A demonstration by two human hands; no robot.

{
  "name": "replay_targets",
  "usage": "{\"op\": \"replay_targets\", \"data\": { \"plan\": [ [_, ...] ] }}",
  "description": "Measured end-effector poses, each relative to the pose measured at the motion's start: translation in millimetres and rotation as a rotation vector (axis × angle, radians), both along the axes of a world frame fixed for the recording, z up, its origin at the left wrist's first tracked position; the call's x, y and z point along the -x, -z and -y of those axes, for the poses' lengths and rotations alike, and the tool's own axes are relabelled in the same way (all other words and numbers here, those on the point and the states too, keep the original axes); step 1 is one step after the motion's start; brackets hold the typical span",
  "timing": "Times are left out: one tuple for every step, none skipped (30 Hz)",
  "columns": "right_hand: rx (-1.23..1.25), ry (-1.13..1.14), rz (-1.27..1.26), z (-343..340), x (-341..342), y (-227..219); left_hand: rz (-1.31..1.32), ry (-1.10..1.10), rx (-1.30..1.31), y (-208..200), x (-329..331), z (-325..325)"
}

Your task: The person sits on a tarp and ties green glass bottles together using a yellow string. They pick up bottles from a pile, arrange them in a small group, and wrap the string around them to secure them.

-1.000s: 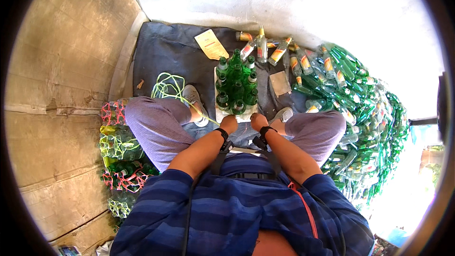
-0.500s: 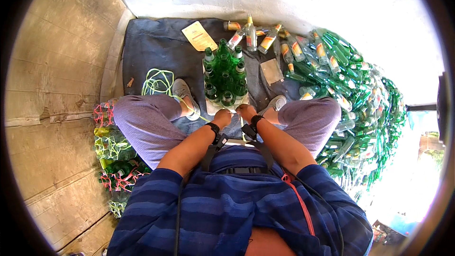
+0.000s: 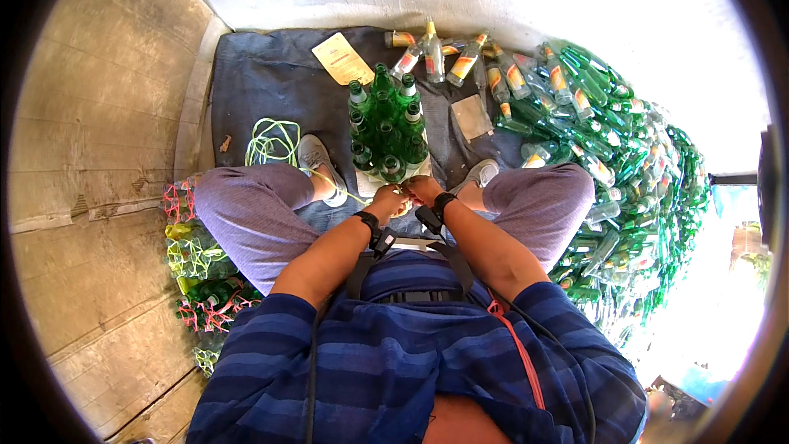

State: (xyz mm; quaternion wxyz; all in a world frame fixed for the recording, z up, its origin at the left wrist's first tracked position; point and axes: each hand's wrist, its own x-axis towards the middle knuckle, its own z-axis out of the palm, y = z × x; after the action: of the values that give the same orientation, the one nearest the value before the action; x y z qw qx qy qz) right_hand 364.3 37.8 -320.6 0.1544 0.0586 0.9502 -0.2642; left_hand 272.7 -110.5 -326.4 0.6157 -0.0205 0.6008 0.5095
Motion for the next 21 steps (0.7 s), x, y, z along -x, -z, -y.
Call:
{"op": "replay_targets", "data": {
  "plan": [
    [-0.012,-0.004,-0.003,-1.0,0.2,6.1,-0.032,0.018,0.006,1.2,-1.4,-0.4],
    [-0.018,-0.010,0.011,-1.9,-1.2,11.8,-0.064,0.037,0.011,2.4,-3.1,-1.1],
    [-0.023,-0.021,0.021,-0.9,1.4,9.0,-0.100,0.051,0.018,5.2,-2.9,-0.5],
    [-0.028,-0.031,0.031,0.0,3.5,6.0,-0.136,0.068,0.021,8.0,-2.3,1.1],
    [-0.051,-0.071,-0.020,0.8,4.8,2.8,-0.171,0.085,0.023,10.7,-1.7,3.0],
    [-0.078,-0.109,-0.070,-0.9,4.2,1.8,-0.205,0.104,0.021,8.4,-0.9,1.8],
    [-0.105,-0.147,-0.119,-2.1,3.8,0.9,-0.383,0.257,0.062,6.3,1.4,0.0],
    [-0.111,-0.155,-0.149,-2.2,3.3,0.1,-0.561,0.409,0.104,4.3,4.7,-2.0],
    [-0.116,-0.158,-0.178,-1.4,0.4,2.7,-0.737,0.567,0.144,0.3,6.7,-3.2],
    [-0.118,-0.168,-0.210,1.4,-0.2,1.7,-0.787,0.540,0.085,20.1,4.6,1.8],
    [0.056,-0.026,-0.083,6.0,4.2,-6.9,-0.843,0.509,0.032,58.6,1.8,10.0],
    [0.221,0.125,0.047,7.0,9.0,-14.0,-0.893,0.507,0.022,61.4,3.1,8.8],
    [0.200,0.120,0.038,8.6,10.2,-11.9,-0.940,0.501,0.019,59.6,3.4,10.3],
    [0.174,0.129,0.031,6.4,9.3,-3.5,-0.978,0.527,0.061,17.1,2.6,6.4],
    [-0.041,-0.007,-0.113,5.9,1.3,20.5,-1.013,0.561,0.102,-15.1,1.5,4.6],
    [-0.253,-0.163,-0.260,8.8,-1.9,43.2,-0.994,0.578,0.071,-12.6,2.1,7.3],
    [-0.170,-0.015,-0.137,11.2,-2.4,66.9,-0.981,0.598,0.035,3.3,4.0,8.7],
    [-0.089,0.133,-0.020,11.5,-0.9,91.1,-0.973,0.618,-0.004,22.6,7.7,8.8],
    [-0.032,0.176,0.033,10.3,2.4,94.7,-0.947,0.673,-0.102,28.5,16.1,9.4],
    [0.021,0.223,0.086,9.4,5.3,98.2,-1.091,0.735,-0.099,34.0,20.1,11.7],
    [0.041,0.174,0.073,1.6,6.6,90.1,-1.238,0.800,-0.100,18.3,25.8,9.9]
  ]
}}
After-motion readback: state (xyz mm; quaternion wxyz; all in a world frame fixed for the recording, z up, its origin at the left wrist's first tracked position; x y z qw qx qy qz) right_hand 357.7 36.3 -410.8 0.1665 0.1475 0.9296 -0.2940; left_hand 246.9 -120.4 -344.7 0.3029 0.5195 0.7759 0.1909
